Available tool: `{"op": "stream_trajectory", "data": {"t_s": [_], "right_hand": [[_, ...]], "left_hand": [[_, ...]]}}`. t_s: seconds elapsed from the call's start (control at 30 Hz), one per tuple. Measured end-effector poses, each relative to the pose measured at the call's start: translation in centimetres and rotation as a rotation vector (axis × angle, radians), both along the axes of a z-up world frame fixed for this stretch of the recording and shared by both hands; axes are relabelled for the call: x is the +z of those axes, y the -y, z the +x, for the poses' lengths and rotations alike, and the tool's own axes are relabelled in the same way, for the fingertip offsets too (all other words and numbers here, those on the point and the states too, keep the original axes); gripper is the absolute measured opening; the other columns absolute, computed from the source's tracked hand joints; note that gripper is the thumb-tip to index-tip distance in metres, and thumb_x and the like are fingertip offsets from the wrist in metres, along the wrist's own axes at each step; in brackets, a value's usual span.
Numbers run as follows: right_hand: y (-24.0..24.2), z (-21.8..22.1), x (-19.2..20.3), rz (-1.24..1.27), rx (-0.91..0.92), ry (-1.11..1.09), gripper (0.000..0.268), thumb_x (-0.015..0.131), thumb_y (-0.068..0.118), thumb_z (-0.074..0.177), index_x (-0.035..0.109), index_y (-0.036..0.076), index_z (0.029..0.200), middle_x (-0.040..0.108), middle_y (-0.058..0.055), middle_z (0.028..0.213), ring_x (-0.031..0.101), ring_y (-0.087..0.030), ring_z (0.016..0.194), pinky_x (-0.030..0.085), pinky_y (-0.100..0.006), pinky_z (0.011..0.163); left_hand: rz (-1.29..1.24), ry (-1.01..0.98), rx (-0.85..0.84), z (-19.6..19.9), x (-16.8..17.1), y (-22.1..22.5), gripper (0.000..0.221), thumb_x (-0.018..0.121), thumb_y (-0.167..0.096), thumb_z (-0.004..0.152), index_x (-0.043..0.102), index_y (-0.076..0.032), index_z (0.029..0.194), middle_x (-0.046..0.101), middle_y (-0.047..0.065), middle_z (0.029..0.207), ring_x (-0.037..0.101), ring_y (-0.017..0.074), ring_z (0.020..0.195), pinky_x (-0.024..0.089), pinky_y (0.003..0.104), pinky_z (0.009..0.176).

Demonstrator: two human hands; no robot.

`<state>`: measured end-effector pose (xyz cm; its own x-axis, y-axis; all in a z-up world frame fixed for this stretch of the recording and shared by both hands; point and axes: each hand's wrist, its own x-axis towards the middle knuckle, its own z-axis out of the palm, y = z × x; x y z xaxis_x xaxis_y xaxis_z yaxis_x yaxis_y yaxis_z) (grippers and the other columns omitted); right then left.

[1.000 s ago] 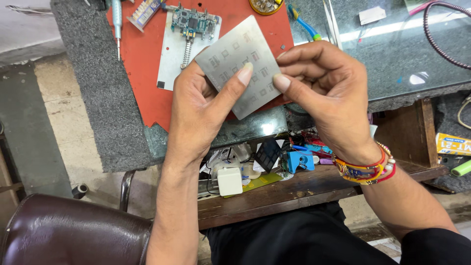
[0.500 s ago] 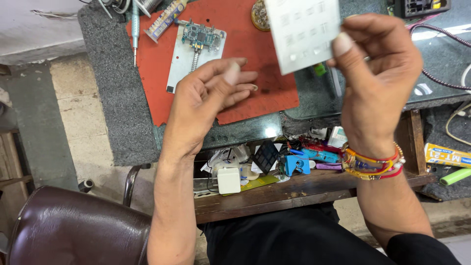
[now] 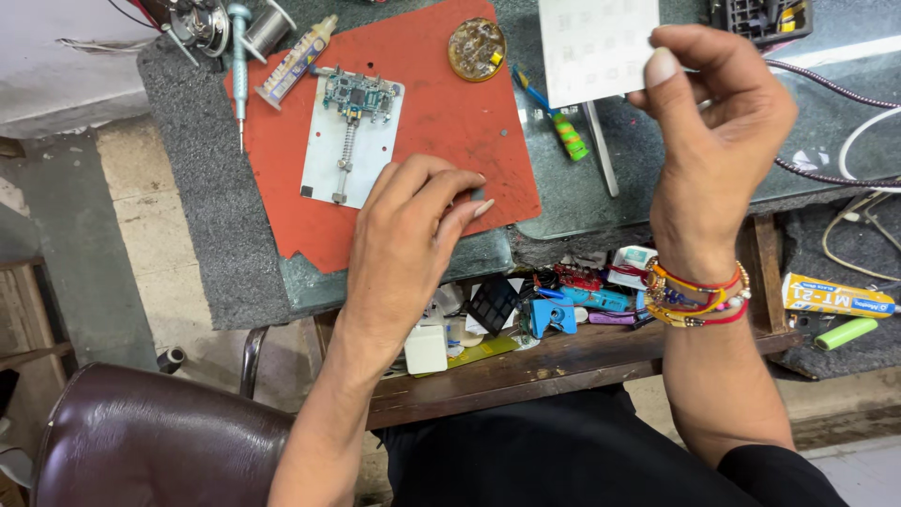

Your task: The person retrieves a small electronic component and a metal stencil from a drawer, places them on a red work mat, and applies heat with a soldering iron.

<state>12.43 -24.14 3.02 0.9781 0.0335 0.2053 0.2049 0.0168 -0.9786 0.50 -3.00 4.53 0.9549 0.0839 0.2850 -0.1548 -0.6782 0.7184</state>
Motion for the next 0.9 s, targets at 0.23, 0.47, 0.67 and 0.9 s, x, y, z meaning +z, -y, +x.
{"op": "stream_trajectory", "data": {"t_s": [0.23,0.47,0.67,0.9], "right_hand": [[0.7,0.2,-1.3,-0.028,0.100,0.004,0.021,0.072,0.000,0.111,0.071,-0.005,0.131,0.073,-0.006,0.115,0.067,-0.007,0.089,0.056,-0.020,0.086],[0.4,0.5,-0.2,-0.217,0.065,-0.040,0.023,0.070,0.002,0.101,0.071,-0.003,0.123,0.073,-0.005,0.111,0.066,-0.006,0.097,0.055,-0.020,0.089],[0.8,0.3,0.3,-0.300,0.005,0.092,0.025,0.073,0.000,0.105,0.069,0.004,0.129,0.060,-0.006,0.142,0.065,-0.010,0.117,0.055,-0.021,0.090],[3.4,0.7,-0.3,0.162,-0.175,0.012,0.033,0.074,0.006,0.107,0.054,0.011,0.133,0.057,-0.005,0.125,0.062,-0.010,0.102,0.053,-0.024,0.082]], "left_hand": [[0.143,0.059,-0.023,0.1,-0.4,0.3,0.013,0.077,-0.009,0.094,0.072,-0.005,0.105,0.063,0.006,0.098,0.061,0.0262,0.091,0.052,0.041,0.078],[0.348,0.158,-0.097,0.2,-0.5,0.1,0.016,0.076,-0.011,0.097,0.069,-0.001,0.107,0.063,0.008,0.099,0.062,0.0253,0.091,0.054,0.038,0.076],[0.180,0.077,-0.067,0.7,-0.2,-0.3,0.010,0.072,-0.009,0.100,0.067,-0.002,0.103,0.062,0.009,0.099,0.063,0.0258,0.090,0.053,0.040,0.076],[0.018,0.004,0.058,0.7,-0.2,-0.7,0.009,0.069,-0.007,0.102,0.066,0.000,0.107,0.062,0.011,0.103,0.066,0.0290,0.092,0.053,0.042,0.078]]}}
